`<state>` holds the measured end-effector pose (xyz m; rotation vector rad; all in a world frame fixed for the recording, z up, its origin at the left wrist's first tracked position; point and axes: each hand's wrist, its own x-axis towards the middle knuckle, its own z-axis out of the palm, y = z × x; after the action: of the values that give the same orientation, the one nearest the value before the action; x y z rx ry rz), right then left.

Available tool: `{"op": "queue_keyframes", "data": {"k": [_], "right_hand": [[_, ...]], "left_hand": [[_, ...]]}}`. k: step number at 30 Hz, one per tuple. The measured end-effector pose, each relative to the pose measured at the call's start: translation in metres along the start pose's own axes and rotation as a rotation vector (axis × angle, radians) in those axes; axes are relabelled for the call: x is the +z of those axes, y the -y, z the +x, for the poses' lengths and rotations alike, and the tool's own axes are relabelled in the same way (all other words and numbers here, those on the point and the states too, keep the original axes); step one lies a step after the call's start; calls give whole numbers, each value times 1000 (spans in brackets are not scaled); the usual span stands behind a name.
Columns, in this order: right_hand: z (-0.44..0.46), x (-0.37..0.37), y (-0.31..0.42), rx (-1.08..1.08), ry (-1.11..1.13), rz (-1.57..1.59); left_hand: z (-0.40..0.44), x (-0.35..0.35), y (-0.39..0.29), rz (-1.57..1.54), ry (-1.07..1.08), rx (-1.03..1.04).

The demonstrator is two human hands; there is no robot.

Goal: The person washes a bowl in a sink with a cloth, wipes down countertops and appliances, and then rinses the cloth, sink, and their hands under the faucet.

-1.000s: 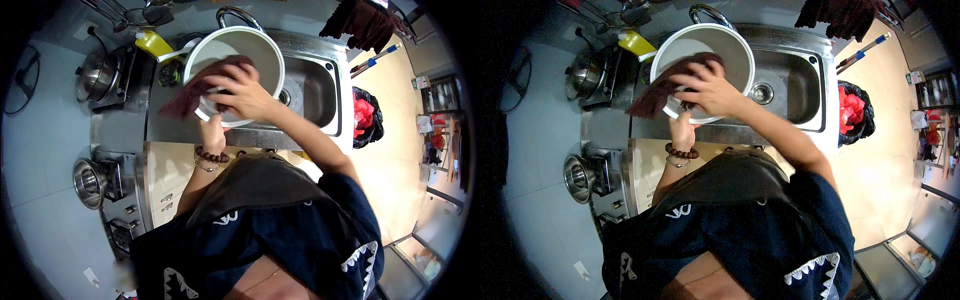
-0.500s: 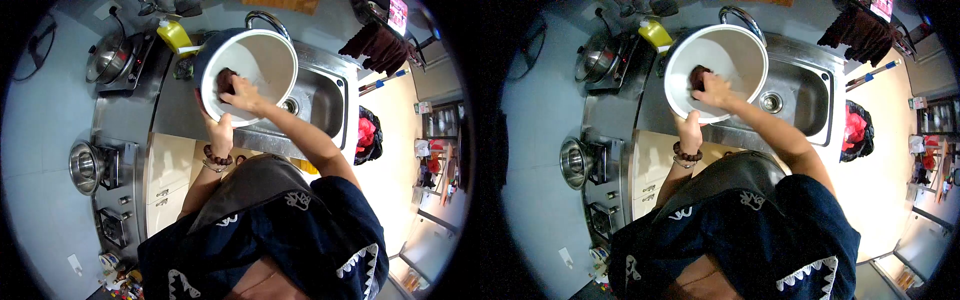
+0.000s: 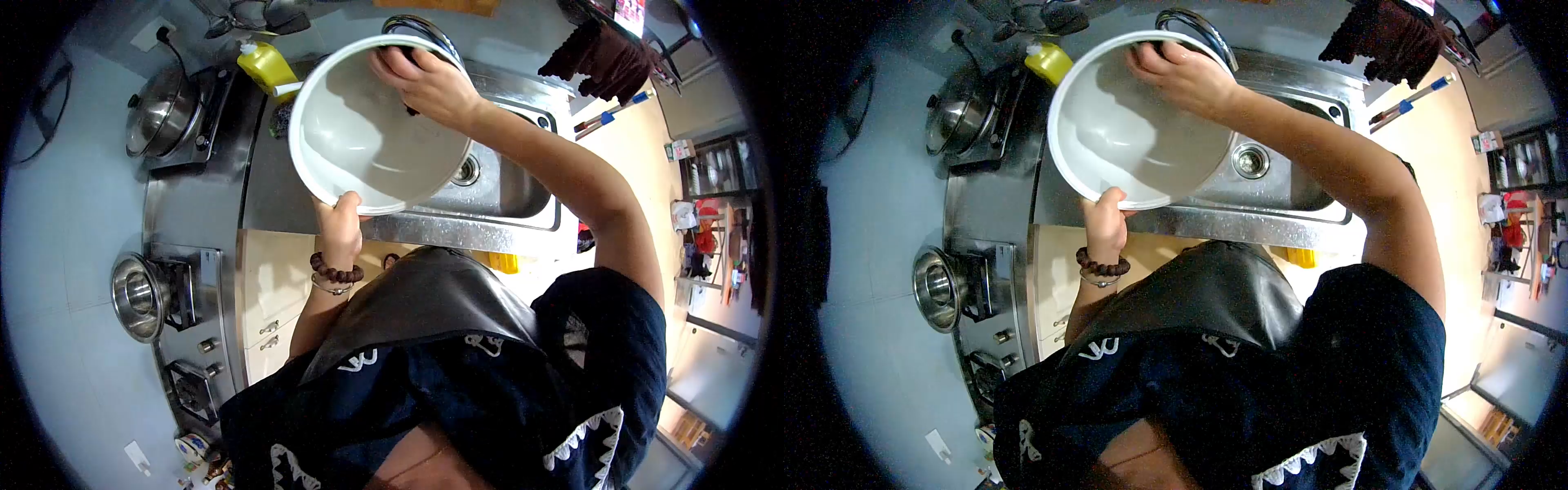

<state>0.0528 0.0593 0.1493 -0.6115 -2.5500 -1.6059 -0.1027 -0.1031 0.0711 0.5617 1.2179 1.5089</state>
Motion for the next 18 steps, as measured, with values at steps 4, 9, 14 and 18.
{"op": "queue_keyframes", "data": {"k": [4, 9, 14, 18], "right_hand": [[6, 14, 46, 218, 389, 344], [13, -41, 125, 521, 704, 1382], [48, -5, 145, 2037, -162, 1775], [56, -4, 92, 2339, -202, 1316]], "left_hand": [[-1, 8, -2, -41, -1, 163], [-5, 14, 5, -4, -32, 119], [-17, 11, 22, -50, -39, -27], [-33, 9, 27, -40, -40, -152]]}}
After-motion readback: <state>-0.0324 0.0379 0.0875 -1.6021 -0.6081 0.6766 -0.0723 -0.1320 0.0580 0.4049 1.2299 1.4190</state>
